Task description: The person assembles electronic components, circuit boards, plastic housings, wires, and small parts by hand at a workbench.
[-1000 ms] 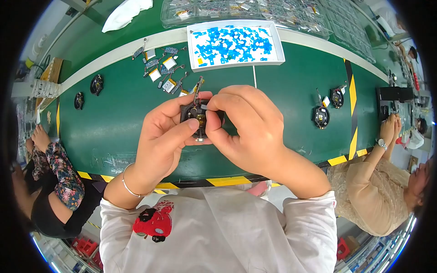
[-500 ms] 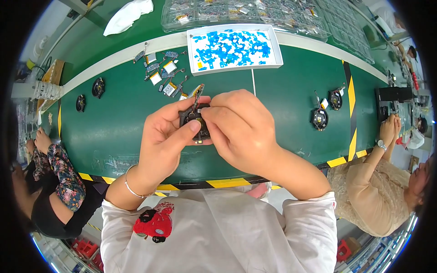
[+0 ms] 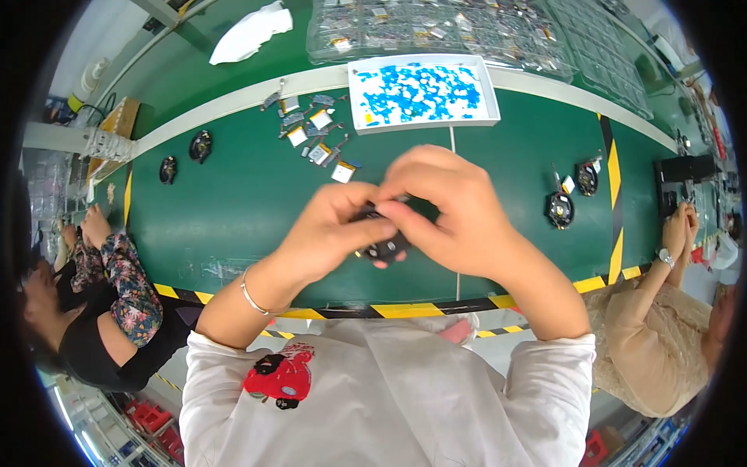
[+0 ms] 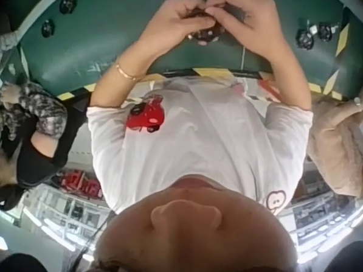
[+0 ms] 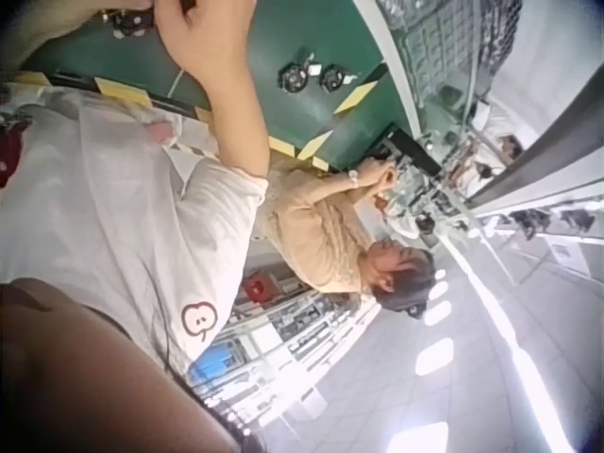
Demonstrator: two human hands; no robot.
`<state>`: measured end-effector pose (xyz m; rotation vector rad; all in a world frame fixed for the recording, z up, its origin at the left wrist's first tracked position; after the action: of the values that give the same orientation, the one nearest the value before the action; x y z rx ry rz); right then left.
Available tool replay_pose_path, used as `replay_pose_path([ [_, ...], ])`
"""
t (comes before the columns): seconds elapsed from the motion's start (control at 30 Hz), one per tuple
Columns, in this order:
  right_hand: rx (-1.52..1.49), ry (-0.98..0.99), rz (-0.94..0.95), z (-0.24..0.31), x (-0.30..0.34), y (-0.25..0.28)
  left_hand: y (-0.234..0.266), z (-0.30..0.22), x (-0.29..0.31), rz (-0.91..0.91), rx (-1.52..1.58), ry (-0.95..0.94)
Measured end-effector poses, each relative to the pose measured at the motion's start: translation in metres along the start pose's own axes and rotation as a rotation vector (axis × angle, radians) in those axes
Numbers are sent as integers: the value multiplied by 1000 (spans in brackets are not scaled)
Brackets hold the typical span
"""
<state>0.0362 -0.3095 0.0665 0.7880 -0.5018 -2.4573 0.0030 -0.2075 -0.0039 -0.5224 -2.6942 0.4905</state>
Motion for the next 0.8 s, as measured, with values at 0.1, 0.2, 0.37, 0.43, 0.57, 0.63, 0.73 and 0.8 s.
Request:
replay_pose_path([
  [0.1, -33, -191, 38, -5, 9, 18, 4, -10, 10, 22, -50, 69],
  [0.2, 134, -393, -113, -34, 45, 78, 58, -55, 20, -340, -810, -204],
  [0.37, 323, -629, -316, -96, 121, 179, 210, -122, 80, -1120, -1739, -420],
  [0.43, 1007, -421, -252, -82, 113, 189, 265, -112, 103, -1191, -1682, -286],
  [0.57, 1217, -270, -376, -58, 69, 151, 260, -94, 92, -1056, -1590, -316],
  [0.63, 908, -156, -287, -43, 31, 90, 247, -85, 89, -986, -1422, -334],
  [0.73, 663, 73, -17, -27, -5, -7, 220, -72, 81, -922, -1374, -347],
  [0.8, 642, 116, 138, -19, -23, -50, 186, -66, 79, -836, -1342, -284],
])
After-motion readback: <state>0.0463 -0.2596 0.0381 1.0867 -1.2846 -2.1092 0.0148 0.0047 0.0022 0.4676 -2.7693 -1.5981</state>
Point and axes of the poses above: each hand's wrist, its own x-axis away from the middle knuckle, its own y-axis out of the back of the hand, z = x × y, the point moved 7 cm from there along -x, towards the middle knuckle, and after that the axes turned 3 degrees about -z, right-handed, at the moved point
